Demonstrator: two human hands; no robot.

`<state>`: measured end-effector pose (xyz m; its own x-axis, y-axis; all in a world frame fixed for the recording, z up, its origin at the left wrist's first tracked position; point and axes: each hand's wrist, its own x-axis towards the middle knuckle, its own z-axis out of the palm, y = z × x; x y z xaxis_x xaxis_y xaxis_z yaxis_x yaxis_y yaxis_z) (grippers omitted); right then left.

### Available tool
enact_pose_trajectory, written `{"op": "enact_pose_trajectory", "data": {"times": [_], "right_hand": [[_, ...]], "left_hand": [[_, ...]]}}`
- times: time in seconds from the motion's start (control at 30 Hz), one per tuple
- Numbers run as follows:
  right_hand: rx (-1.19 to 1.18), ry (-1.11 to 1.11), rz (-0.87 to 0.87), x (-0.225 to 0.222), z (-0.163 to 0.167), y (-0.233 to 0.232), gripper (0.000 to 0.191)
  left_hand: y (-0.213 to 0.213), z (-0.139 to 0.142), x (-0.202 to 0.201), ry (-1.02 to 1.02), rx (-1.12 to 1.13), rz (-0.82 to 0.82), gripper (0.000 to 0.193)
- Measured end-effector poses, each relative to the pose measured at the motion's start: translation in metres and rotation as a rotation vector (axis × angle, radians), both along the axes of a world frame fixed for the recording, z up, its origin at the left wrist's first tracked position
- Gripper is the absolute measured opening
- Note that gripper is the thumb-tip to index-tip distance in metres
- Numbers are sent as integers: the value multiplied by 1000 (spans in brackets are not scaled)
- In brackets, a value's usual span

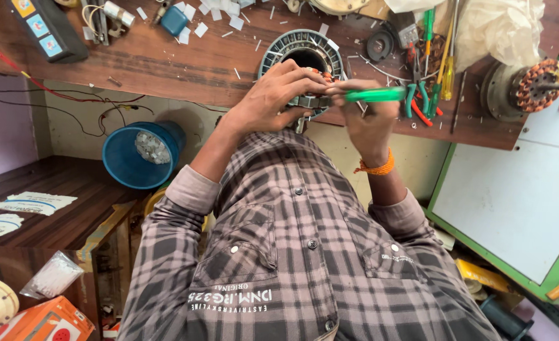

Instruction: The person cuts small white insulation paper pieces with scissors and inserts them into the slots of a copper-wound motor stator, using a green-handled screwdriver to press the paper down into the slots. They work around the stator slot by slot, repositioning the stator on the workbench as they go.

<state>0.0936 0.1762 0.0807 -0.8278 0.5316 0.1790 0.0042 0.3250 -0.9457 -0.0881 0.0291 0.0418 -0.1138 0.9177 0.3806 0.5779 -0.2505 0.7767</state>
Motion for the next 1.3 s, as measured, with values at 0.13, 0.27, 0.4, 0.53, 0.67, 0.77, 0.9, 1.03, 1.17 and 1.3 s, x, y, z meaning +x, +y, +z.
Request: {"op": "enact_pose_trajectory", "data": {"times": [0.13, 0.27, 0.4, 0.53, 0.67, 0.77, 0.9, 1.03, 1.17, 1.3], "right_hand": [[-330, 188, -116, 27, -26, 7, 15], [-573, 283, -216, 39, -58, 3, 16], [-742, 374, -204, 39, -70, -4, 17], [-575, 367, -169, 34, -68, -11, 15], [-353, 294, -158, 35, -63, -16, 16], [-286, 272, -129, 34, -62, -22, 21], [-177, 265, -138, 27, -59, -29, 24], [-57, 165, -208, 18, -45, -38, 22], [291, 106, -201, 11, -28, -48, 18], [361, 72, -165, 11, -26, -49, 17]], "left_hand": [[2, 15, 17, 119, -67, 137, 55], [9, 13, 48, 274, -158, 383, 54], [11, -12, 28, 158, 52, 255, 44], [7, -30, 8, 1, 94, 152, 47], [4, -28, 8, -44, 15, 116, 58], [1, -23, 15, 55, 96, 181, 59], [5, -26, 39, 181, 169, 379, 54], [8, -31, 49, 186, 182, 471, 44], [10, -35, 53, 177, 213, 525, 37], [11, -42, 55, 168, 233, 548, 38]]}}
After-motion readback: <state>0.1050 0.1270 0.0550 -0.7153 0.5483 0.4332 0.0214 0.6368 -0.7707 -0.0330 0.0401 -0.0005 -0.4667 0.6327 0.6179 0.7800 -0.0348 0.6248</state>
